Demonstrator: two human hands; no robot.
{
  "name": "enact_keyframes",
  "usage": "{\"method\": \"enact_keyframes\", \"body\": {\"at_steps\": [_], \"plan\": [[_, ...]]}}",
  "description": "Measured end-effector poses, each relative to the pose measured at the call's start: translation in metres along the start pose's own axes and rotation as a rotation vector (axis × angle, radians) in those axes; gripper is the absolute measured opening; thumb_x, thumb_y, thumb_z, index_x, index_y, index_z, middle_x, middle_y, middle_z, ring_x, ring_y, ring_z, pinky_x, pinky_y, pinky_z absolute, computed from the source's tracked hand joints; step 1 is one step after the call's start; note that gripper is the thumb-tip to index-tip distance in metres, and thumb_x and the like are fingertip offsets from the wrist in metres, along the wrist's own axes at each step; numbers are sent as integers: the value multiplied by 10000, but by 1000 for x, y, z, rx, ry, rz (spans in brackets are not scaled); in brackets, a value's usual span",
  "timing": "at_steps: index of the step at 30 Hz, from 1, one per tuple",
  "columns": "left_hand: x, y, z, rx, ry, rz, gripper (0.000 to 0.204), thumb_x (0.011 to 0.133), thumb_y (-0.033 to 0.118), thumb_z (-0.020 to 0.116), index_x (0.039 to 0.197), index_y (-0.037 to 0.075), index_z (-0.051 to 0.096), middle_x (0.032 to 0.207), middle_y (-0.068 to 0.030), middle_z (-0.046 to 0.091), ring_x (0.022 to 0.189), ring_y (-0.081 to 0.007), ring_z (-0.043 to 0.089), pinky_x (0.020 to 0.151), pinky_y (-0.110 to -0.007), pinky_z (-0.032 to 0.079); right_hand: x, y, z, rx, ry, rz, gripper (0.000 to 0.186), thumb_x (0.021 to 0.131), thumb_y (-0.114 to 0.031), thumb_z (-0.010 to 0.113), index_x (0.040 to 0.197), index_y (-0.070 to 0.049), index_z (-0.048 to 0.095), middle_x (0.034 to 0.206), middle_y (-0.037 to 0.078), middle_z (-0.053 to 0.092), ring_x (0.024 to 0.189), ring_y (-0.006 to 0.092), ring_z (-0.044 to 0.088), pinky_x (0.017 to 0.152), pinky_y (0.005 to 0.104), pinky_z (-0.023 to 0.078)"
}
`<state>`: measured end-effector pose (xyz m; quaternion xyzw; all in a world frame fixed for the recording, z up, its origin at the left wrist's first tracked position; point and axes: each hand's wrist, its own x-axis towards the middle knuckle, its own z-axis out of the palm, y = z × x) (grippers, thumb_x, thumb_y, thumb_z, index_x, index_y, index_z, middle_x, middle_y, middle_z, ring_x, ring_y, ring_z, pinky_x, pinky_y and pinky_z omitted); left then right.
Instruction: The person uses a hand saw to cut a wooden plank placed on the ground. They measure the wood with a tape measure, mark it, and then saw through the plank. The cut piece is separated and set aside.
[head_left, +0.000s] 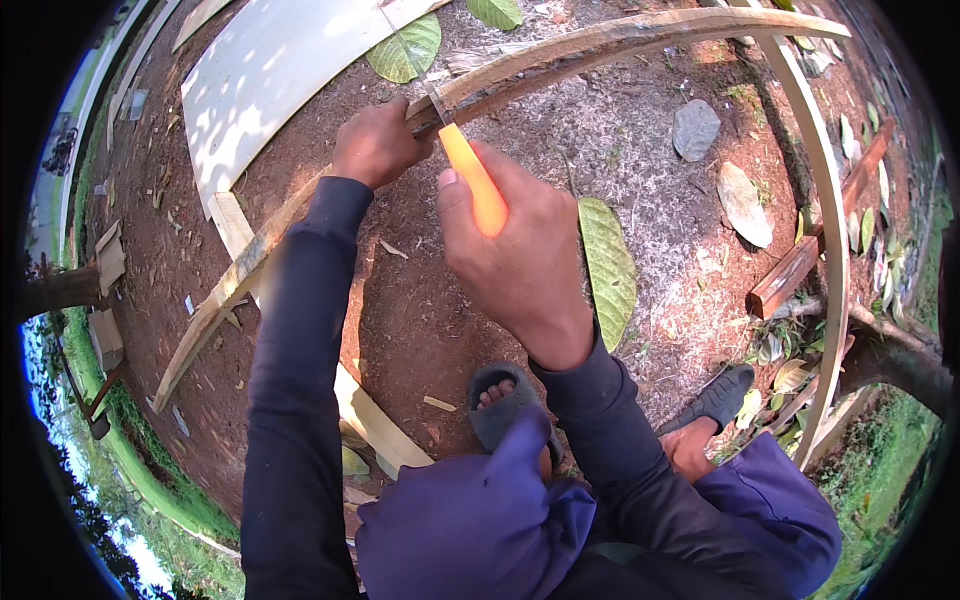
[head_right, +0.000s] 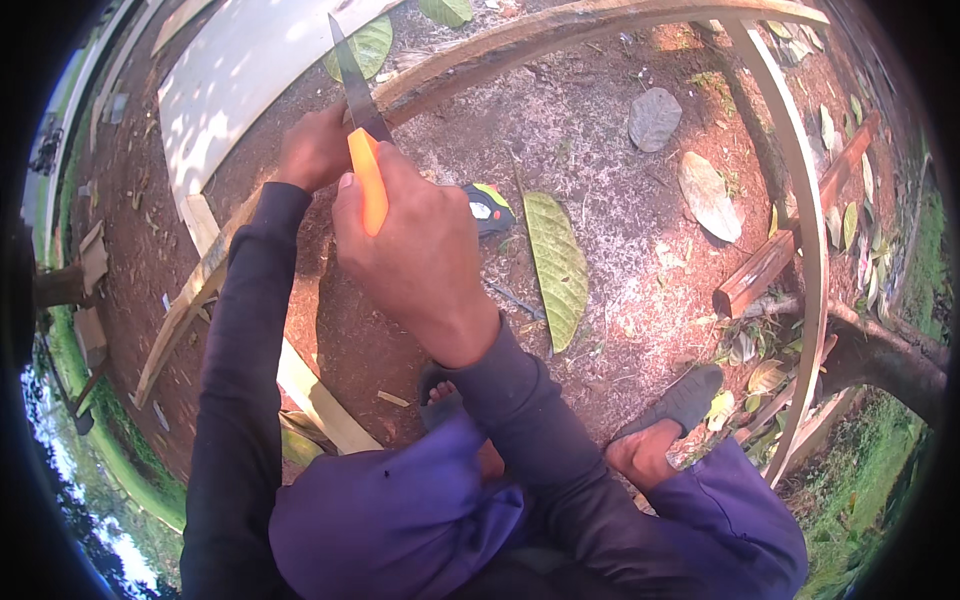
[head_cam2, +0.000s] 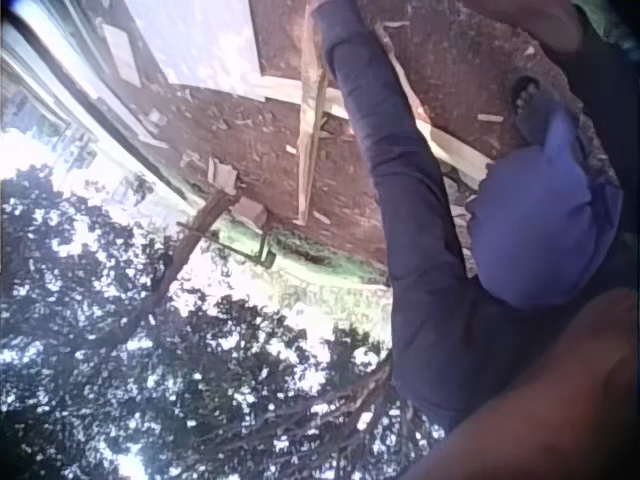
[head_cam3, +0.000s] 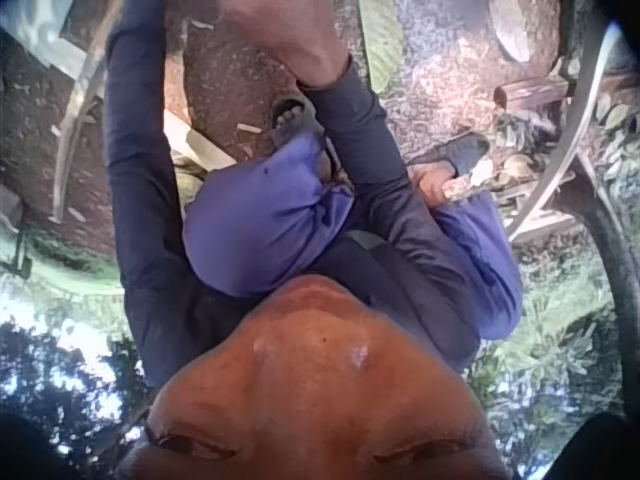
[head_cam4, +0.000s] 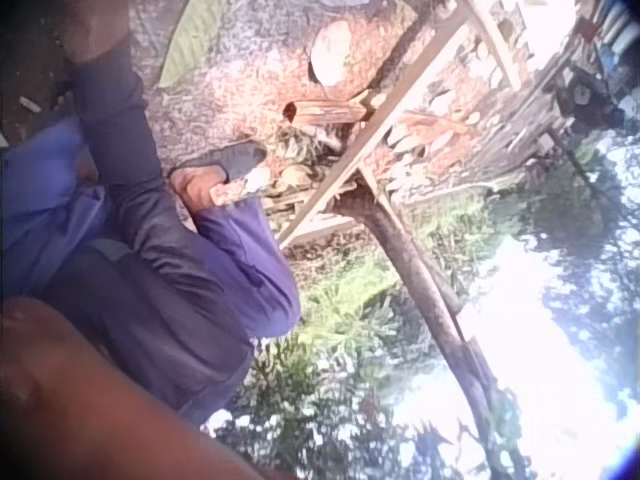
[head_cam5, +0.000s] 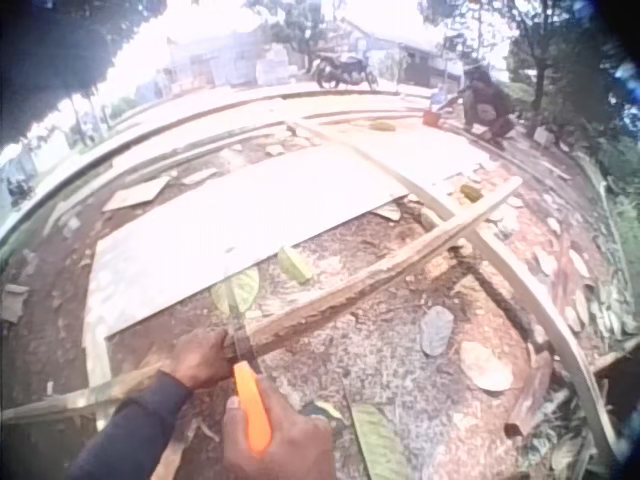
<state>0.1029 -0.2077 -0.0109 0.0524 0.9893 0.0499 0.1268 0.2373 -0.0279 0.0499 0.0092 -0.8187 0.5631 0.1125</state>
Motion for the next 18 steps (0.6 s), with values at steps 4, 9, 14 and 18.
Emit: {"method": "enact_keyframes", "body": {"at_steps": [4, 9, 14, 18], "plan": [[5, -10, -1, 83, 6, -6, 540, 829, 437, 795, 1151, 23, 665, 1014, -230, 757, 956, -394, 748, 880, -498, 592, -70, 1, -40, 46, -77, 43, 445, 909, -89, 705, 1299, 112, 636, 1036, 281, 757, 792, 337, 792, 703, 373, 624], [2, 5, -1, 43, 18, -6, 520, 831, 437, 791, 1121, 22, 677, 1014, -232, 755, 952, -399, 748, 888, -498, 588, -57, 6, -31, 65, 3, 47, 362, 963, -121, 673, 1269, 72, 686, 945, 227, 767, 776, 219, 774, 686, 333, 577], [4, -8, 8, 60, 44, -2, 526, 858, 464, 778, 1144, 35, 674, 990, -211, 763, 947, -382, 757, 885, -501, 595, -10, 9, -1, 24, 4, 26, 327, 938, -158, 694, 1216, 12, 723, 794, 229, 695, 631, 353, 700, 608, 385, 542], [7, -13, 3, 81, 23, -19, 534, 872, 513, 769, 1141, 61, 680, 986, -208, 763, 927, -381, 760, 854, -521, 596, -82, 15, -52, 41, -47, -53, 439, 925, -116, 700, 1312, 81, 635, 1042, 261, 760, 760, 335, 784, 651, 390, 615]]}}
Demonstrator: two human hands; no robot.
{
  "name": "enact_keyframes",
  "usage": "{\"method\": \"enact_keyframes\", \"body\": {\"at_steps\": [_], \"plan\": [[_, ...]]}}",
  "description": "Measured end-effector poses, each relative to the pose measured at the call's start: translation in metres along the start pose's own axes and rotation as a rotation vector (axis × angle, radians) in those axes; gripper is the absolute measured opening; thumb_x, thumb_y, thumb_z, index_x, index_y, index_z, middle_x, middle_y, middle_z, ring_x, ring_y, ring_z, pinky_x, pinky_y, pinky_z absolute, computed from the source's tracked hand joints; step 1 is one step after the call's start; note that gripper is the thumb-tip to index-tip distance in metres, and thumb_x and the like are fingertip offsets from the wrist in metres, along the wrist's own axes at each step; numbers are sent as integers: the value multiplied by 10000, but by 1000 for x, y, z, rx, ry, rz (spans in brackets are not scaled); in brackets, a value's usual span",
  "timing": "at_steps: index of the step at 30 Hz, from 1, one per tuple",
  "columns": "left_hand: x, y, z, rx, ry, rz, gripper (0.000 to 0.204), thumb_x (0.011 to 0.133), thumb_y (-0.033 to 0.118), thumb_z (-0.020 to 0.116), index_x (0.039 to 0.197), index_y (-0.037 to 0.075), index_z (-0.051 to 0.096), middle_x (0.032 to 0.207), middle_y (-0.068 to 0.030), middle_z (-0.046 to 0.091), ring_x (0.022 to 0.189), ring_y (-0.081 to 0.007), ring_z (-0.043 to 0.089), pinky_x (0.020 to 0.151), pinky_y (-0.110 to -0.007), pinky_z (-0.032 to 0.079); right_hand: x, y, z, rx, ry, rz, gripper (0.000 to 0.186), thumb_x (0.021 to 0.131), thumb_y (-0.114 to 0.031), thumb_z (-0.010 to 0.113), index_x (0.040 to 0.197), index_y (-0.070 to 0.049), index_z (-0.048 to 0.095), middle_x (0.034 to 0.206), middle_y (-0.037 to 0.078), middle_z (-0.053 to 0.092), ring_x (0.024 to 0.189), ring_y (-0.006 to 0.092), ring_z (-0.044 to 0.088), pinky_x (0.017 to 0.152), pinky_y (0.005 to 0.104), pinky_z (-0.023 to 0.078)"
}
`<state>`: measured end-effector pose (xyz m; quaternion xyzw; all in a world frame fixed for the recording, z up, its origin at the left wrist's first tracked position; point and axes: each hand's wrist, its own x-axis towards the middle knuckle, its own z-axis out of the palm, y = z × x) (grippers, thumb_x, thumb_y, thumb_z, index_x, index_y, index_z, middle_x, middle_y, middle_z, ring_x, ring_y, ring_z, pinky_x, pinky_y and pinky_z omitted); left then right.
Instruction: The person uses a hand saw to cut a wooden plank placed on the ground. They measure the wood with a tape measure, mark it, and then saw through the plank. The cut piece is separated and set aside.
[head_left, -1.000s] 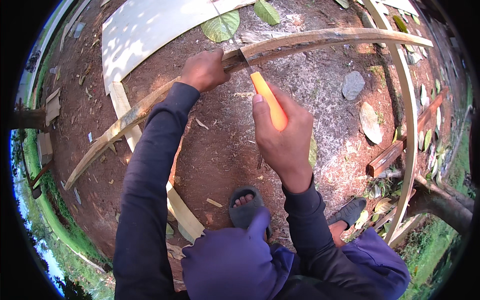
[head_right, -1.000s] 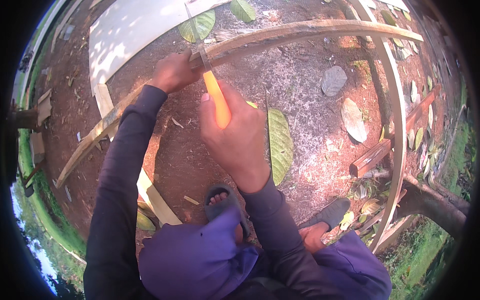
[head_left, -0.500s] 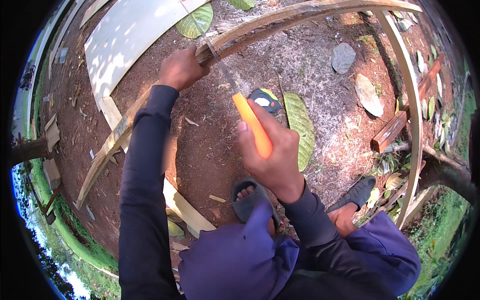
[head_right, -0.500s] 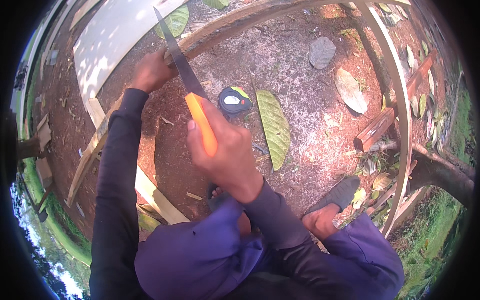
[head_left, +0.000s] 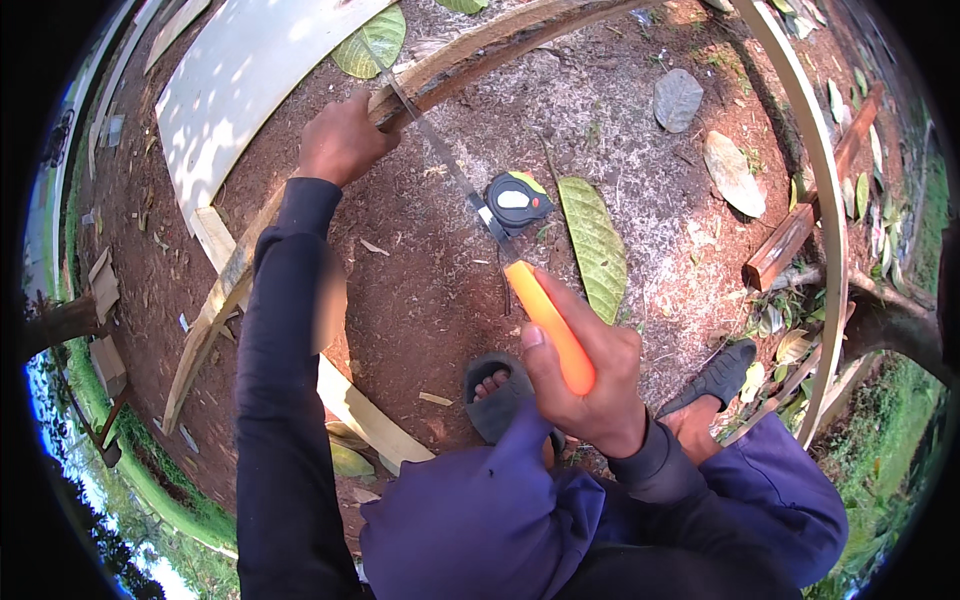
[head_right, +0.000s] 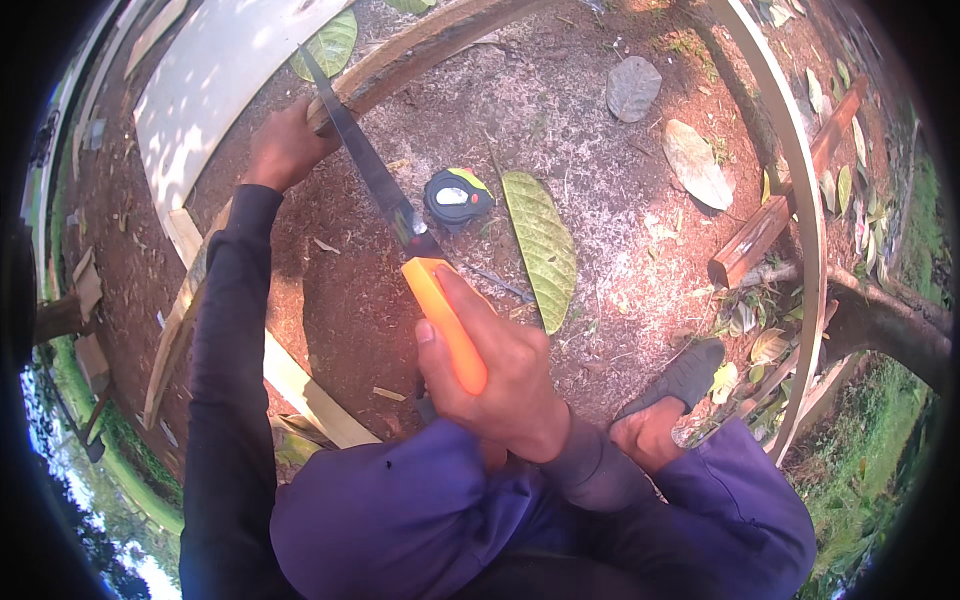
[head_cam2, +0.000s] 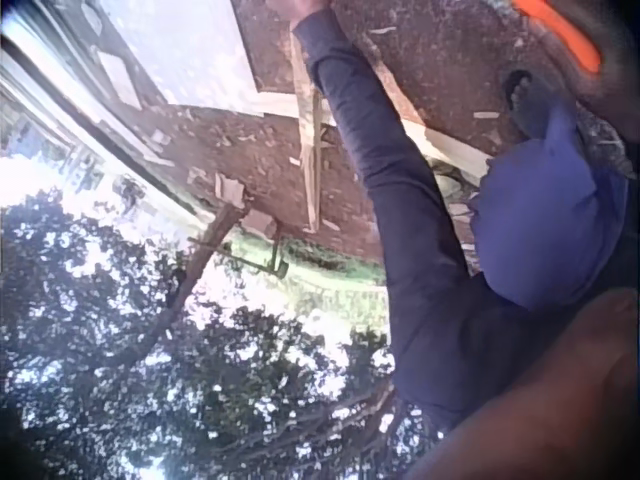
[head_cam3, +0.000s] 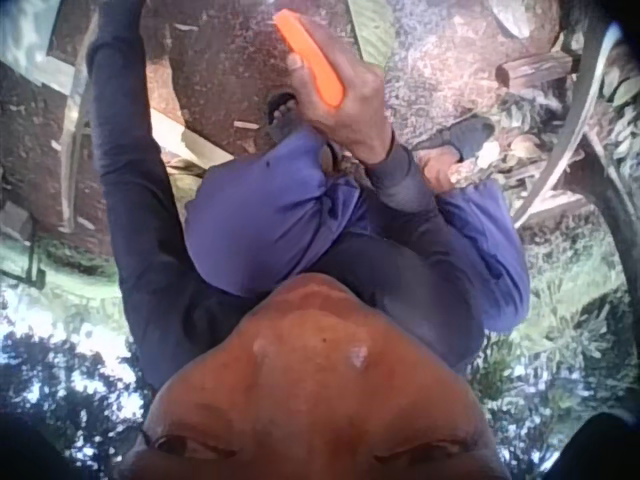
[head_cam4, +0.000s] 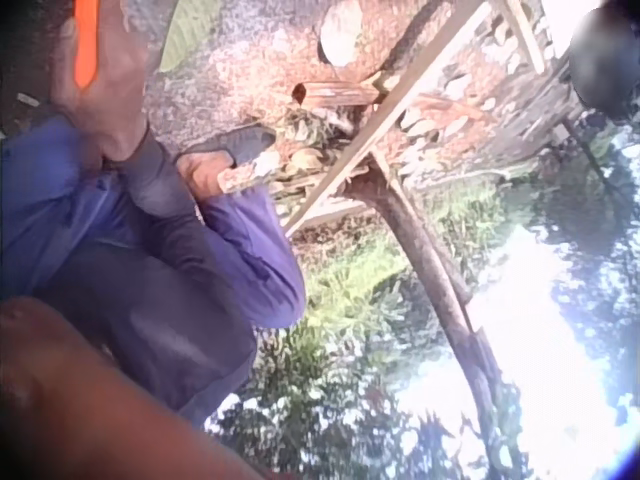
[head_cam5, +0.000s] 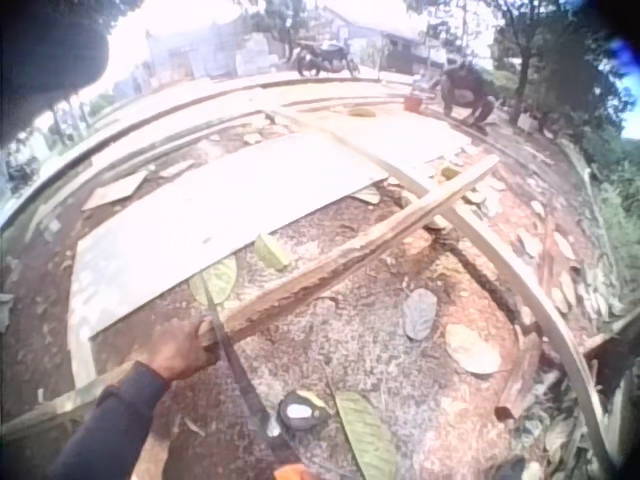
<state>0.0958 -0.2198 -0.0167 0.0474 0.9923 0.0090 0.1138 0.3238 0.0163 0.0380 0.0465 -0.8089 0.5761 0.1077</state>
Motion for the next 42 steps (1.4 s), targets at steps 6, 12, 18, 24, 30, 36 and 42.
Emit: {"method": "enact_keyframes", "body": {"at_steps": [6, 12, 18, 24, 30, 36, 42], "plan": [[7, 9, 7, -4, 104, 29, 566, 842, 557, 758, 1126, 75, 673, 970, -237, 759, 927, -412, 751, 837, -534, 589, 96, 8, 44, -16, 13, 28, 313, 932, -182, 688, 1158, 33, 708, 796, 247, 695, 651, 396, 697, 620, 430, 551], [-1, -3, 7, 3, 54, 49, 564, 835, 548, 771, 1120, 70, 686, 933, -218, 769, 877, -396, 764, 812, -525, 604, 6, 1, 3, -5, -12, 33, 429, 917, -130, 698, 1295, 64, 642, 990, 262, 753, 763, 360, 773, 645, 411, 613], [-6, 14, 6, 9, 130, 21, 547, 853, 556, 756, 1100, 75, 670, 915, -211, 764, 902, -402, 759, 824, -533, 594, 66, 15, 45, -24, 37, 19, 320, 935, -148, 689, 1205, 22, 707, 832, 241, 721, 648, 334, 725, 600, 377, 552], [-27, 21, 30, 44, 300, -31, 479, 834, 447, 796, 1069, 73, 609, 863, -181, 739, 834, -396, 745, 772, -528, 579, 60, 41, 59, 107, 74, -27, 394, 938, -167, 666, 1264, 54, 642, 866, 277, 722, 753, 423, 738, 668, 457, 591], [-54, 38, 73, 49, 843, 84, 453, 774, 254, 786, 1148, 76, 604, 1089, -123, 626, 1002, -334, 634, 915, -463, 501, 27, 51, 44, 102, 5, 31, 466, 956, -169, 679, 1345, 79, 611, 1025, 287, 741, 905, 384, 774, 754, 418, 610], [-55, 37, 46, -51, 428, 16, 491, 768, 291, 812, 1144, 58, 598, 1119, -150, 643, 1067, -355, 635, 921, -494, 495, 43, 22, 29, 76, -47, 152, 423, 965, -166, 666, 1307, 81, 629, 942, 269, 742, 820, 399, 765, 685, 429, 592], [-51, 24, 48, -83, 339, -9, 419, 780, 301, 796, 1047, 47, 597, 992, -140, 685, 992, -337, 688, 836, -501, 516, -16, -10, -16, 83, -74, 214, 398, 965, -145, 659, 1312, 50, 645, 860, 256, 728, 725, 357, 764, 619, 406, 573]]}}
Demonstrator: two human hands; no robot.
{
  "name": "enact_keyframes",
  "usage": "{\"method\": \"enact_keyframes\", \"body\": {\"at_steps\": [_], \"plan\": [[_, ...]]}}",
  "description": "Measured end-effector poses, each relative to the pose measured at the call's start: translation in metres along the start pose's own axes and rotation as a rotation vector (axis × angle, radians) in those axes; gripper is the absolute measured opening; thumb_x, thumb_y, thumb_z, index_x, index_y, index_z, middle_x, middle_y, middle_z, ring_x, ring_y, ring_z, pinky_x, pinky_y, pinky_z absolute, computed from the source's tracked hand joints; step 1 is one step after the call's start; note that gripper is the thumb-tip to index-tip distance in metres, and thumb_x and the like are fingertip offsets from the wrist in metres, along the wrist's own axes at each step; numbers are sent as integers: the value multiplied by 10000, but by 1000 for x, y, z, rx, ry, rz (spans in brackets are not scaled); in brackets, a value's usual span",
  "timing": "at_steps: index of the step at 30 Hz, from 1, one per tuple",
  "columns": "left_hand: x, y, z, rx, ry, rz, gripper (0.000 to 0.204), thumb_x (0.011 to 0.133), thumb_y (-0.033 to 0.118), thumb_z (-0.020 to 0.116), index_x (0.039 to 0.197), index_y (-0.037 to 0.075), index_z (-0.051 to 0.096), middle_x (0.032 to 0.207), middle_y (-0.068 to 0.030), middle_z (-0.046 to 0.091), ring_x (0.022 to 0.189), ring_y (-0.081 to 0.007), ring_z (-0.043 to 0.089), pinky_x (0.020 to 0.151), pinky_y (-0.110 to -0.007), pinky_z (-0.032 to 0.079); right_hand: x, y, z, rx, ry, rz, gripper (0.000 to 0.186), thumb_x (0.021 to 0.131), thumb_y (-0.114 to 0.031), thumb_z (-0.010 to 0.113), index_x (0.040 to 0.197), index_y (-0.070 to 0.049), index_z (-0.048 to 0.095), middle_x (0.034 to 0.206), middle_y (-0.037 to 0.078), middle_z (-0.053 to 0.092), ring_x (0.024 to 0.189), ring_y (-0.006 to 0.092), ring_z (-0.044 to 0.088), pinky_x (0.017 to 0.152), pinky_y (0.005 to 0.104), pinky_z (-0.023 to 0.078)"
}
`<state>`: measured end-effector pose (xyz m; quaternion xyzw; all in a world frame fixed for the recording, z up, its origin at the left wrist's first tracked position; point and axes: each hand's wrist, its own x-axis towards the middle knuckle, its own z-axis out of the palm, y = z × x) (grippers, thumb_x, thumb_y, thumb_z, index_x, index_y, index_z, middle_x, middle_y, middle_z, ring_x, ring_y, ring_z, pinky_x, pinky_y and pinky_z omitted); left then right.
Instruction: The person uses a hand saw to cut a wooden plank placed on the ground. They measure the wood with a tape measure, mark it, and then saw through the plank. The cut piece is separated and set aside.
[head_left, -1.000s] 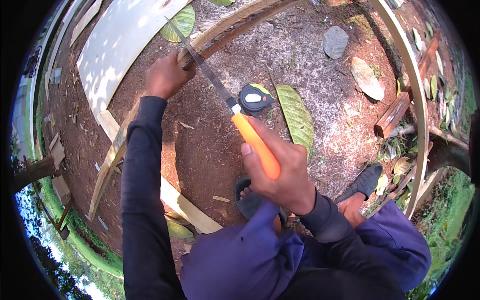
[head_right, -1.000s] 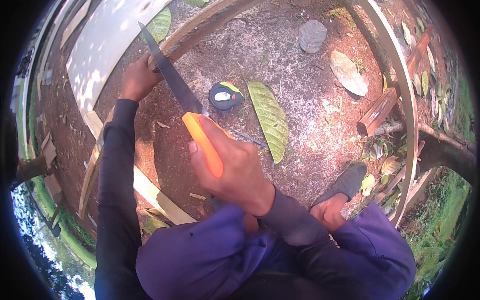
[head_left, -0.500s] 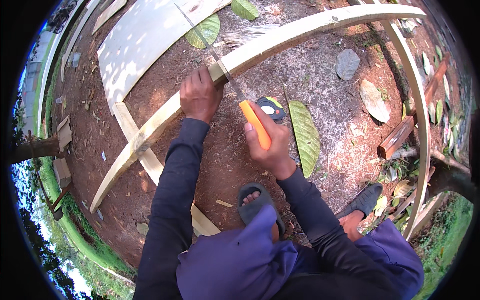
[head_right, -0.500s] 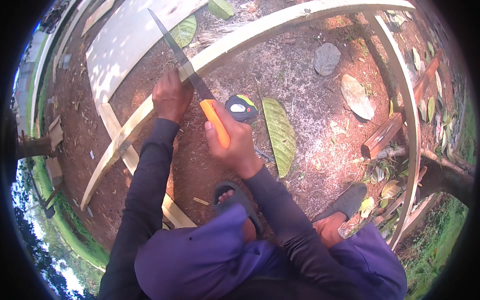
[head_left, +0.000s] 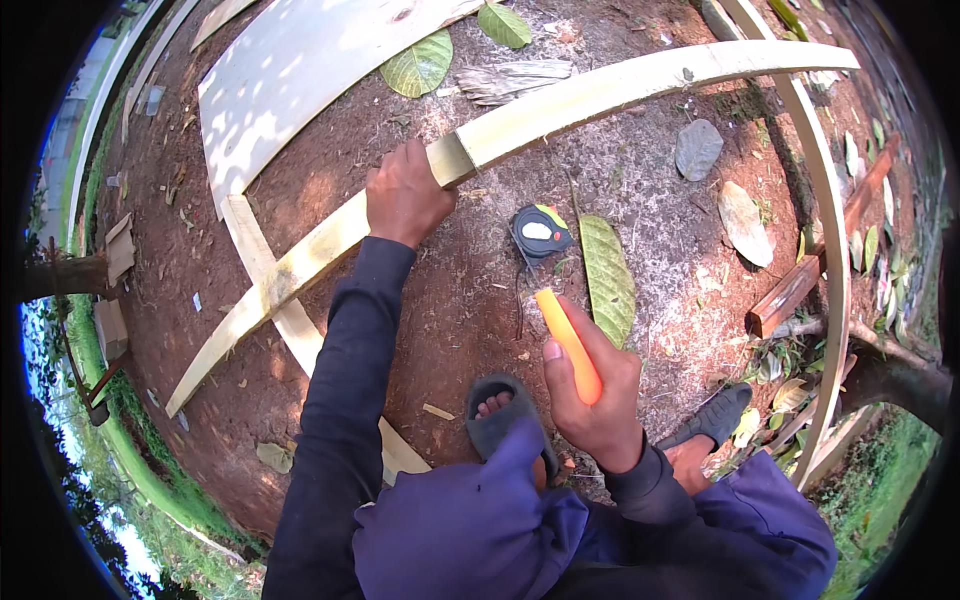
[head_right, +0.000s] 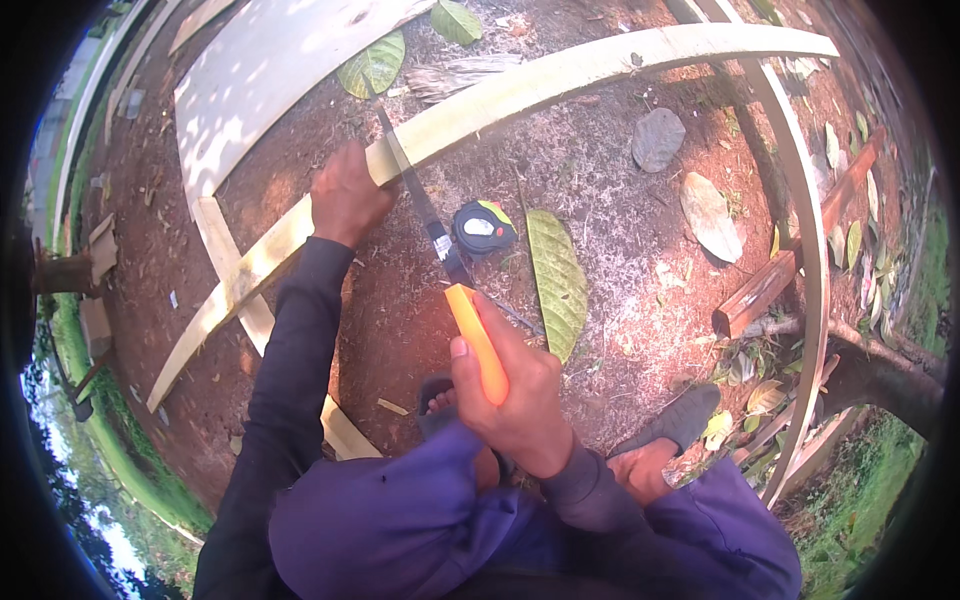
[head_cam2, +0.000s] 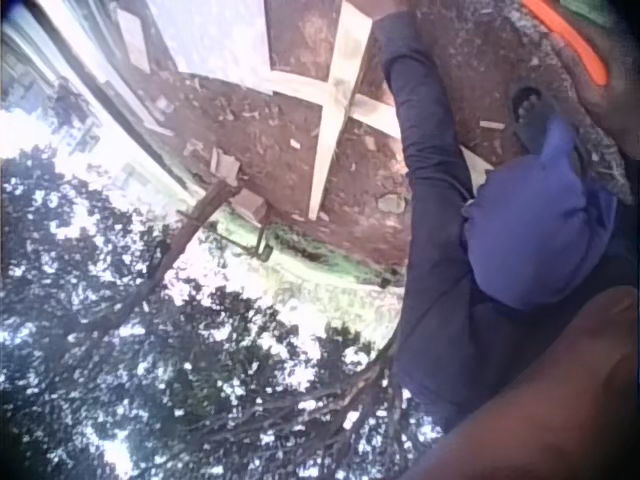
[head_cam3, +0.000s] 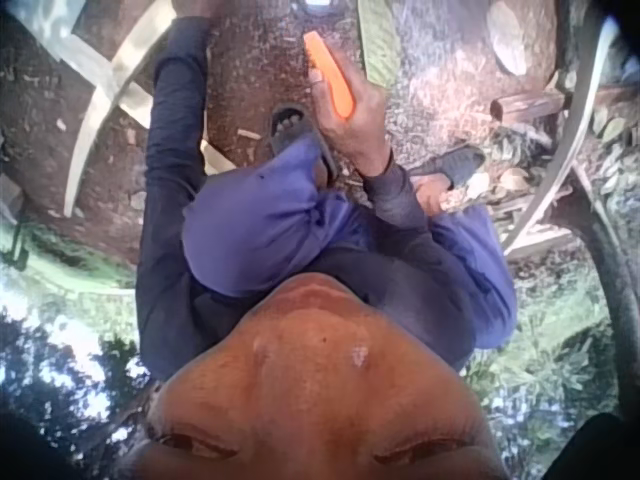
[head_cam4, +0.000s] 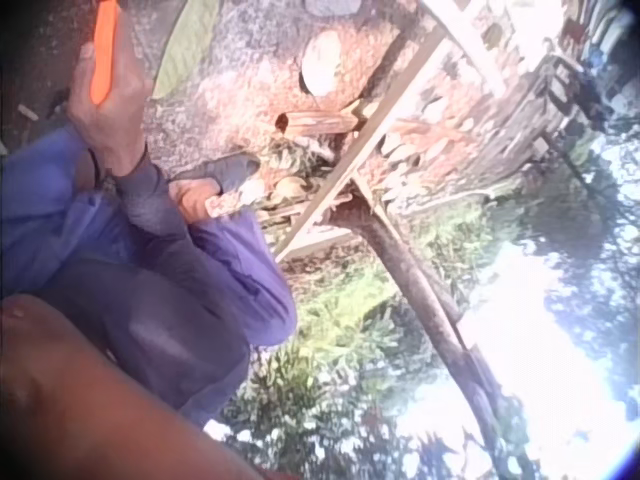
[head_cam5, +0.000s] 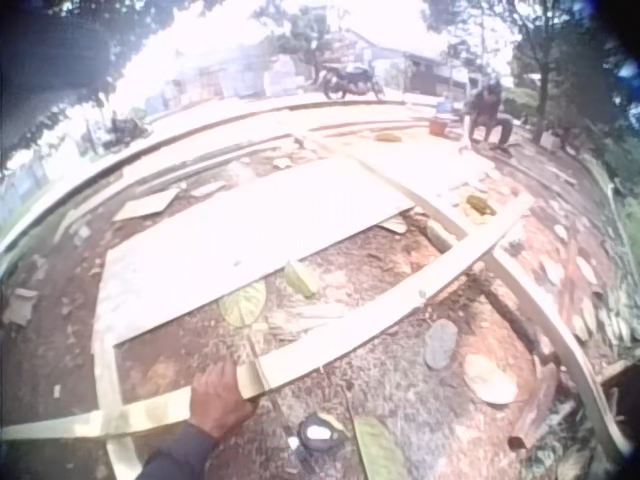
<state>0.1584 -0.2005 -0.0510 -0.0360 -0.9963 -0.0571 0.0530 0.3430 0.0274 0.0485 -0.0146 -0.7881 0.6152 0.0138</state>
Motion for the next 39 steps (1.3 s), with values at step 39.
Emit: {"method": "enact_keyframes", "body": {"at_steps": [39], "plan": [[12, 3, -2, 27, -45, -94, 425, 779, 318, 810, 1037, 44, 612, 1018, -145, 705, 992, -304, 697, 880, -478, 506, 28, 43, 11, 3, 3, -158, 418, 940, -94, 674, 1319, 81, 651, 1023, 262, 761, 856, 243, 794, 708, 364, 601]]}}
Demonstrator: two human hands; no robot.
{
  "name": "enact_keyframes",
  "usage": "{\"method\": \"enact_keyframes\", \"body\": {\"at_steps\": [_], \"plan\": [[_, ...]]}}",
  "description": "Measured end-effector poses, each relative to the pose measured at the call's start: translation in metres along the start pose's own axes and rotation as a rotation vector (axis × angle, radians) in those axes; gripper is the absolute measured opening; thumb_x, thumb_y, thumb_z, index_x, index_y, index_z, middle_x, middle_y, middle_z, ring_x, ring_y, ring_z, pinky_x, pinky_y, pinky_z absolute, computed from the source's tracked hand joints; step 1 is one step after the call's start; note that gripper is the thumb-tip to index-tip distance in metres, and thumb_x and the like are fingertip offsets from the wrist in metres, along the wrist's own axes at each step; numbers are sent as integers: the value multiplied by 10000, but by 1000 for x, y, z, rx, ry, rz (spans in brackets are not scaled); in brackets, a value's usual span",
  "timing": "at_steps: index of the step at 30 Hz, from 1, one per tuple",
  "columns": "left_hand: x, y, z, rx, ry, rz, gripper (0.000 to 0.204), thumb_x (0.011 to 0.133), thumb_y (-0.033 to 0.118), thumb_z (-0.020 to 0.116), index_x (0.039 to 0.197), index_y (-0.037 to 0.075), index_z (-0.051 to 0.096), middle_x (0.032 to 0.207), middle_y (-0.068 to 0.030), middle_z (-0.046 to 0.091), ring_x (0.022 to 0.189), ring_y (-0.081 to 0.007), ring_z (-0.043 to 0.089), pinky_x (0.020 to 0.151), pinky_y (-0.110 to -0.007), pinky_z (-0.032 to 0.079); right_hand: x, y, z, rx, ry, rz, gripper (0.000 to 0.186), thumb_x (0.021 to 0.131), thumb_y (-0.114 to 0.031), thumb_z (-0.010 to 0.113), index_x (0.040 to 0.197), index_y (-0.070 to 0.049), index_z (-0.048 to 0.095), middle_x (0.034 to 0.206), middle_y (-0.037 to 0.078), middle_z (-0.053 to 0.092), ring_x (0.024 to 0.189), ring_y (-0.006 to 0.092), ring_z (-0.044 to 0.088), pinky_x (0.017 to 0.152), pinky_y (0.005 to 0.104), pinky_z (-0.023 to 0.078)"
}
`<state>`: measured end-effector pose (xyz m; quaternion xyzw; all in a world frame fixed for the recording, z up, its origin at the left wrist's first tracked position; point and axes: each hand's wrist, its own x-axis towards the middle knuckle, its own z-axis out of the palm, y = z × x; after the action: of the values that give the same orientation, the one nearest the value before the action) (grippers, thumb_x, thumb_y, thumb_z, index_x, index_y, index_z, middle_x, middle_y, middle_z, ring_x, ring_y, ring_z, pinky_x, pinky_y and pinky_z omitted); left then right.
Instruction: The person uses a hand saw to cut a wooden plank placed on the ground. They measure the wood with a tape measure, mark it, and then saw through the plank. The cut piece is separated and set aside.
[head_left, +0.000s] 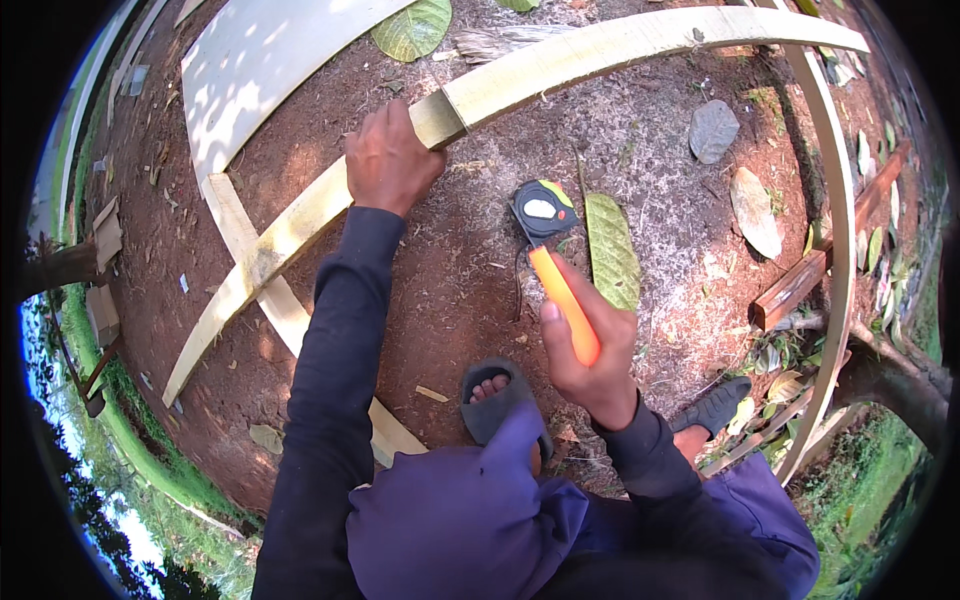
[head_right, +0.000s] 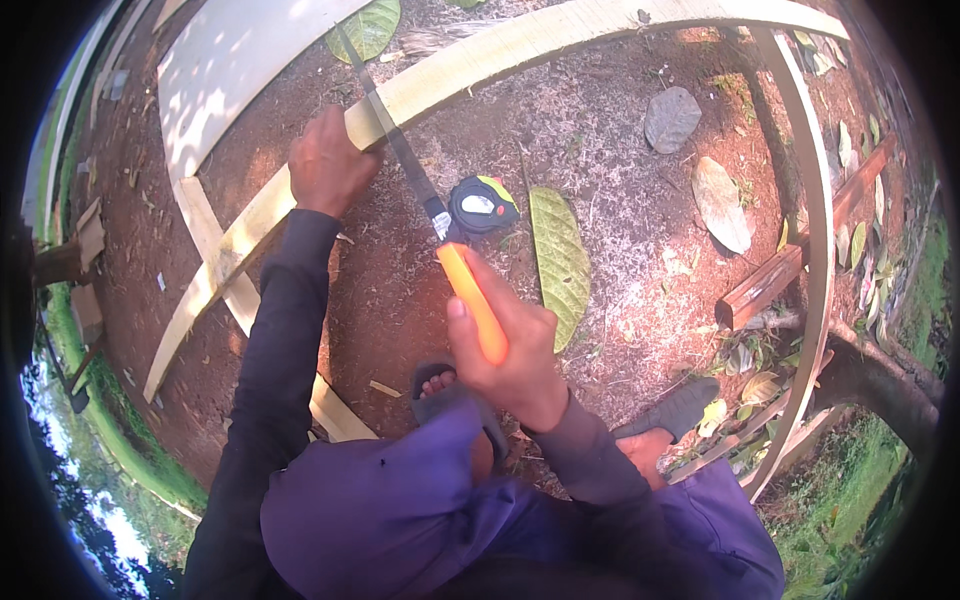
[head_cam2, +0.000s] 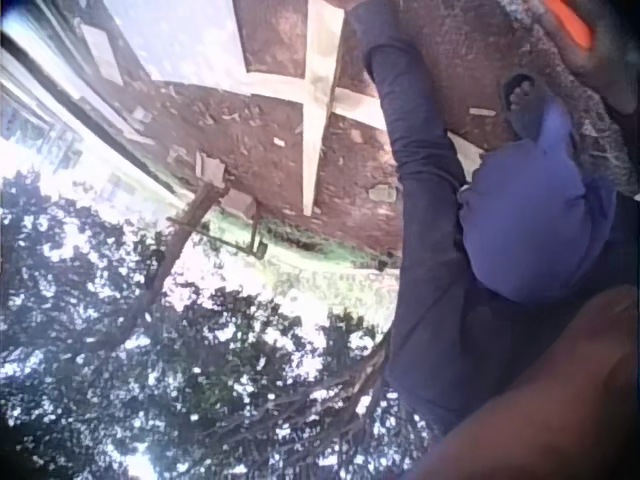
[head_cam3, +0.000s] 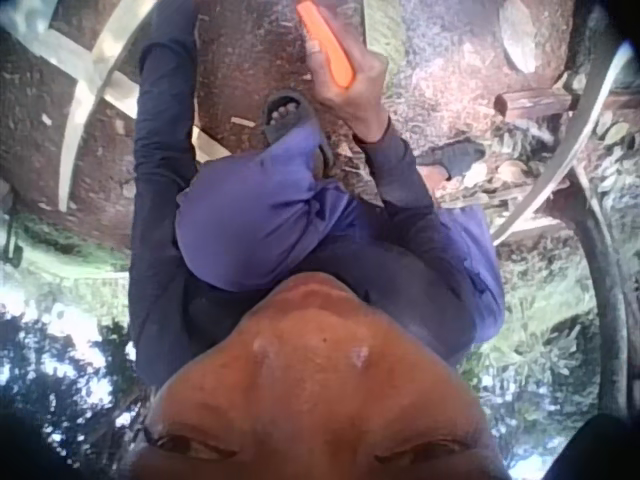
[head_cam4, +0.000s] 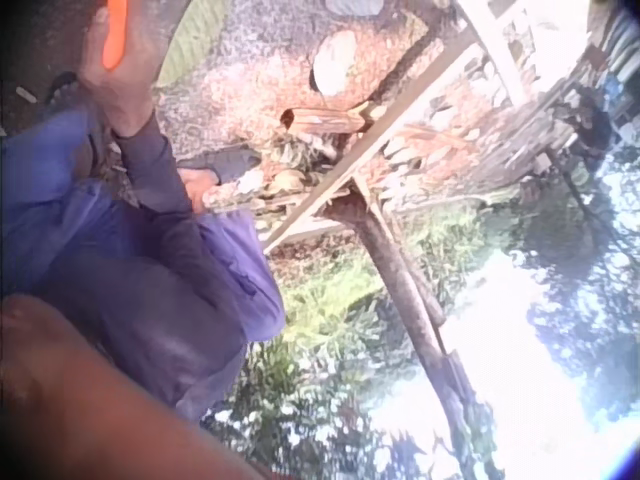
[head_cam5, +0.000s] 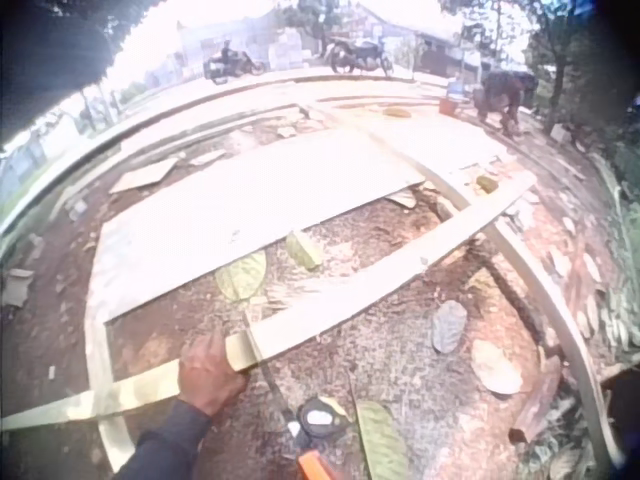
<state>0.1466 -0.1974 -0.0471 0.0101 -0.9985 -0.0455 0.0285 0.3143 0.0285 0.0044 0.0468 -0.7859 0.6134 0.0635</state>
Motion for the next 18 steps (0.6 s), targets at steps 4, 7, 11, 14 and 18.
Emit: {"method": "enact_keyframes", "body": {"at_steps": [4, 7, 11, 14, 18], "plan": [[8, -1, 6, -85, 88, 92, 442, 791, 350, 816, 1042, 43, 619, 987, -147, 707, 984, -321, 699, 865, -482, 511, 107, 3, 47, -1, 39, -58, 362, 951, -157, 675, 1242, 59, 674, 772, 247, 683, 606, 354, 688, 573, 403, 514], [2, -11, -4, -48, -6, 23, 454, 787, 359, 824, 1046, 47, 619, 991, -145, 702, 979, -317, 698, 867, -476, 510, 37, 10, 27, 8, -20, 16, 428, 933, -120, 683, 1322, 56, 654, 977, 265, 749, 796, 342, 778, 687, 379, 591], [2, -8, -2, -6, -19, 9, 429, 768, 316, 814, 1046, 54, 619, 996, -134, 690, 978, -308, 690, 875, -463, 511, -19, 5, -18, -62, -105, 38, 459, 937, -98, 663, 1359, 81, 629, 1064, 237, 761, 858, 256, 785, 767, 350, 603], [14, 4, -1, -46, 16, 19, 425, 776, 306, 799, 1050, 42, 611, 994, -129, 688, 968, -294, 680, 874, -458, 513, 67, 4, 25, -47, -42, 66, 416, 951, -113, 664, 1334, 49, 653, 796, 184, 735, 659, 233, 725, 635, 357, 558], [3, -11, 5, -58, -12, 29, 426, 781, 310, 806, 1041, 37, 606, 991, -129, 686, 943, -305, 685, 875, -463, 521, 60, 16, 29, 18, -40, 40, 406, 952, -111, 669, 1328, 41, 656, 763, 181, 716, 627, 236, 715, 594, 354, 543]]}}
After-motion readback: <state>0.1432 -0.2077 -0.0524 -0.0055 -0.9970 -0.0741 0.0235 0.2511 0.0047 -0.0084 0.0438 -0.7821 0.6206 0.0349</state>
